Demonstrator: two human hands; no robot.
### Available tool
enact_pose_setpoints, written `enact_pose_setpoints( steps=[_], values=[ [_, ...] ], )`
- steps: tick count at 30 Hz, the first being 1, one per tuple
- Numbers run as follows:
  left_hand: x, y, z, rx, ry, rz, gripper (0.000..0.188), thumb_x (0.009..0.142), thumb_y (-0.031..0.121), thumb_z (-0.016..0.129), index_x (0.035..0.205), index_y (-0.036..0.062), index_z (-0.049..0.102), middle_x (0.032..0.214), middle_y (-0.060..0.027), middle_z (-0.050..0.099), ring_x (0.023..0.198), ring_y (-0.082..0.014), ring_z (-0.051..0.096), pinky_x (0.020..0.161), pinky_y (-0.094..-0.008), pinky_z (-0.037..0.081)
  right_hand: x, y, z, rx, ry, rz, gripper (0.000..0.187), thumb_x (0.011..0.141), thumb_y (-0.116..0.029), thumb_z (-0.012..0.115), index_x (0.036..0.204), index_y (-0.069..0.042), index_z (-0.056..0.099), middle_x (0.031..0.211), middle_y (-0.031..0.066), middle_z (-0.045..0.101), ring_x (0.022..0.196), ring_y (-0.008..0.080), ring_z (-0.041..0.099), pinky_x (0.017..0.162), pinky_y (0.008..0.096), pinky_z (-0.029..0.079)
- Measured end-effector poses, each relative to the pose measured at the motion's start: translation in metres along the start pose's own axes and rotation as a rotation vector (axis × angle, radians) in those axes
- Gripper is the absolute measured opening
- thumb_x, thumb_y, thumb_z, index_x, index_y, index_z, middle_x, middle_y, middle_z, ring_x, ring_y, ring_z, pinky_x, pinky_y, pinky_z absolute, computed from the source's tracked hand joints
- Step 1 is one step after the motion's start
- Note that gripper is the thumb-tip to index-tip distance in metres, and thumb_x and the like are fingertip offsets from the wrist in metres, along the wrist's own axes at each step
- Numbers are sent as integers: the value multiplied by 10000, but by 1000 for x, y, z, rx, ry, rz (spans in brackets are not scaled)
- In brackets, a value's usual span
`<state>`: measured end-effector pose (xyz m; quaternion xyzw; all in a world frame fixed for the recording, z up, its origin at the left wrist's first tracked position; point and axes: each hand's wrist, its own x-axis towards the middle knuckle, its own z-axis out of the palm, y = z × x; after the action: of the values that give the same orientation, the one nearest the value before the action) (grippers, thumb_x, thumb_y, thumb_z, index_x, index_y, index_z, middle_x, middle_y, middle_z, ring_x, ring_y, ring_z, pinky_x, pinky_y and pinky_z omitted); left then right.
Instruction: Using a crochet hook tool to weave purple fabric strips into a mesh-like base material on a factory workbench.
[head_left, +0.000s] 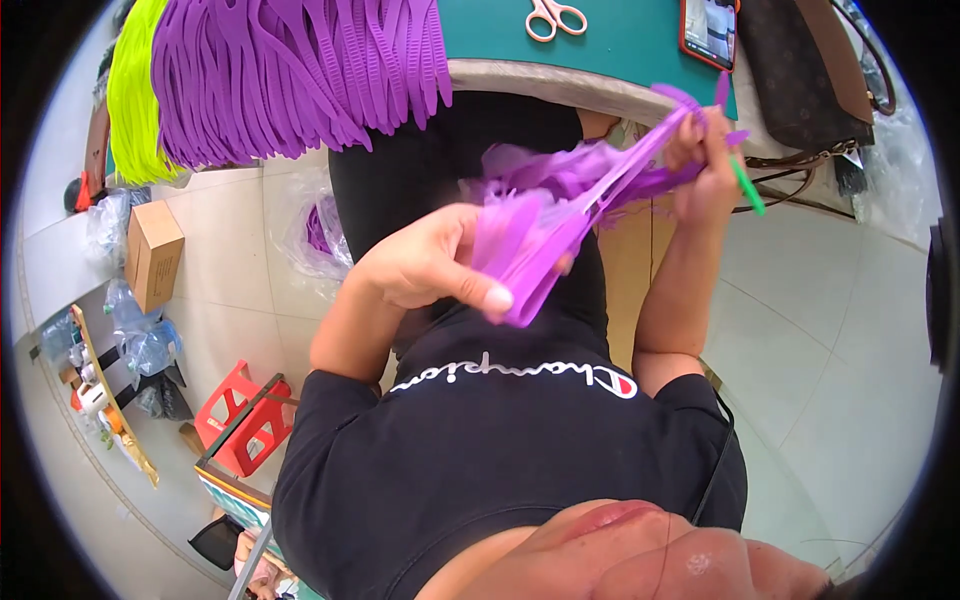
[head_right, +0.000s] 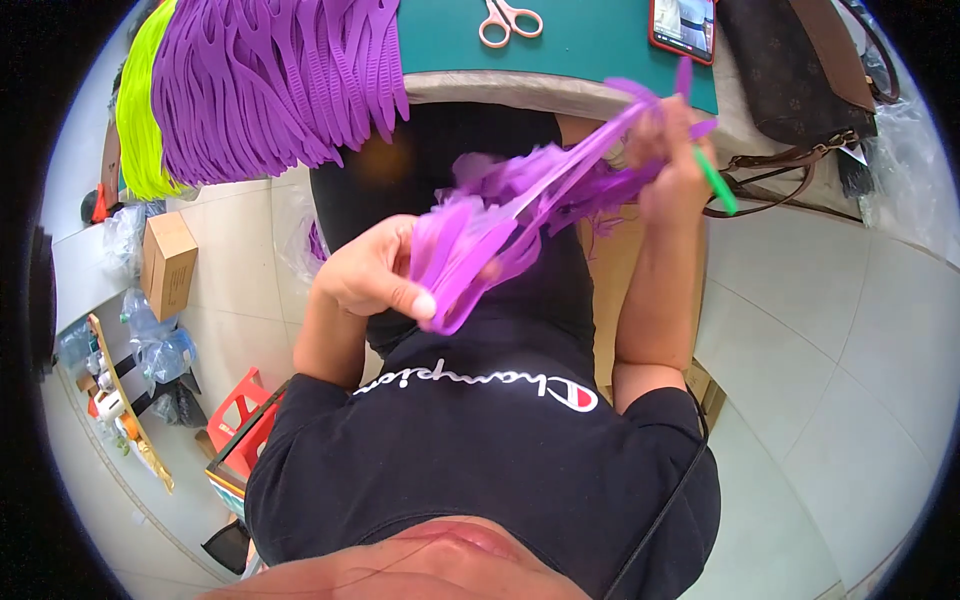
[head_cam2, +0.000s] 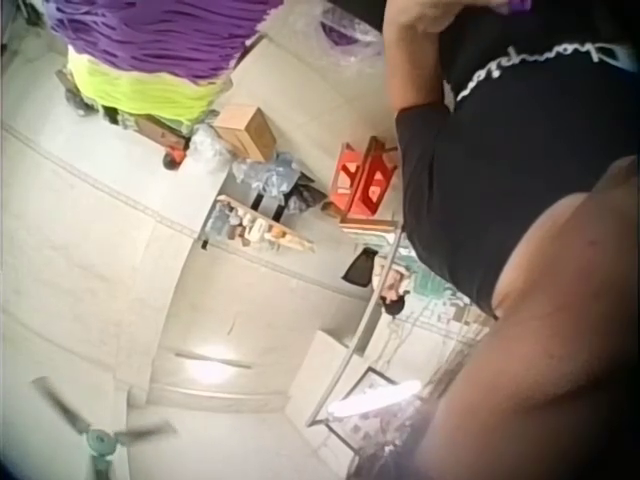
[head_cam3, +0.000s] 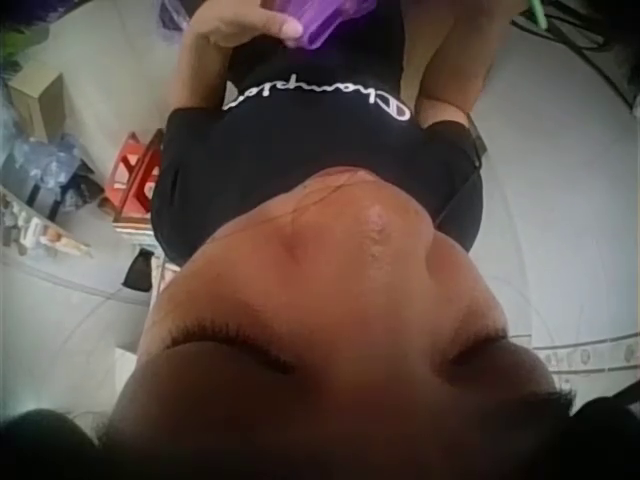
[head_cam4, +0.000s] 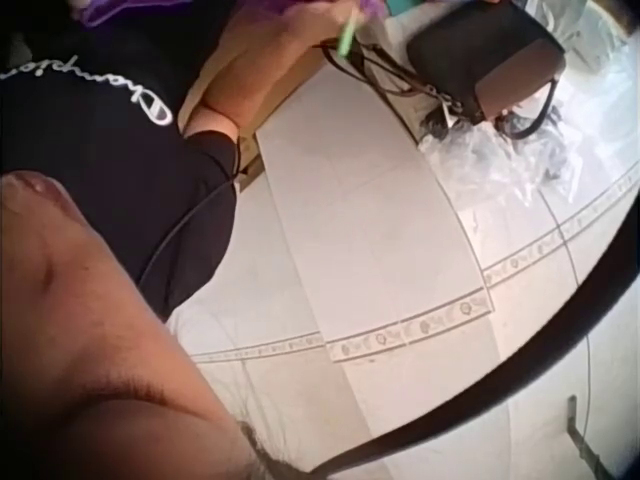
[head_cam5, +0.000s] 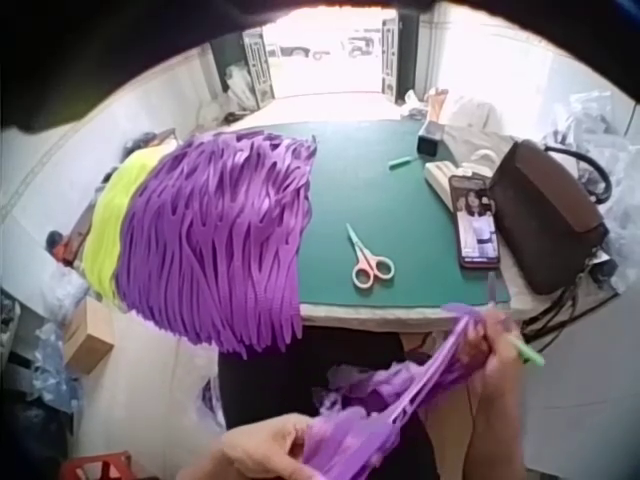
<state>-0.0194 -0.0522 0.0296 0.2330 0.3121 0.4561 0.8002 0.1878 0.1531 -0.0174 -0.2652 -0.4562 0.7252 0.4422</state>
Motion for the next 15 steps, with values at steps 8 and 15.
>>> enact_pose_setpoints(
  steps=[8,15],
  values=[
    [27,-12,4,-41,497,402,172,853,102,670,993,16,619,850,-35,656,730,-112,626,695,-261,506,-37,-9,15,129,-656,287,346,817,-366,614,735,-35,557,623,5,507,529,149,466,477,303,325],
    [45,-18,11,121,650,548,98,877,85,647,931,9,614,796,-30,645,690,-89,607,621,-230,490,-62,-3,75,-696,-713,-364,199,830,-117,591,711,4,488,611,108,464,495,281,474,468,346,376]
  ],
)
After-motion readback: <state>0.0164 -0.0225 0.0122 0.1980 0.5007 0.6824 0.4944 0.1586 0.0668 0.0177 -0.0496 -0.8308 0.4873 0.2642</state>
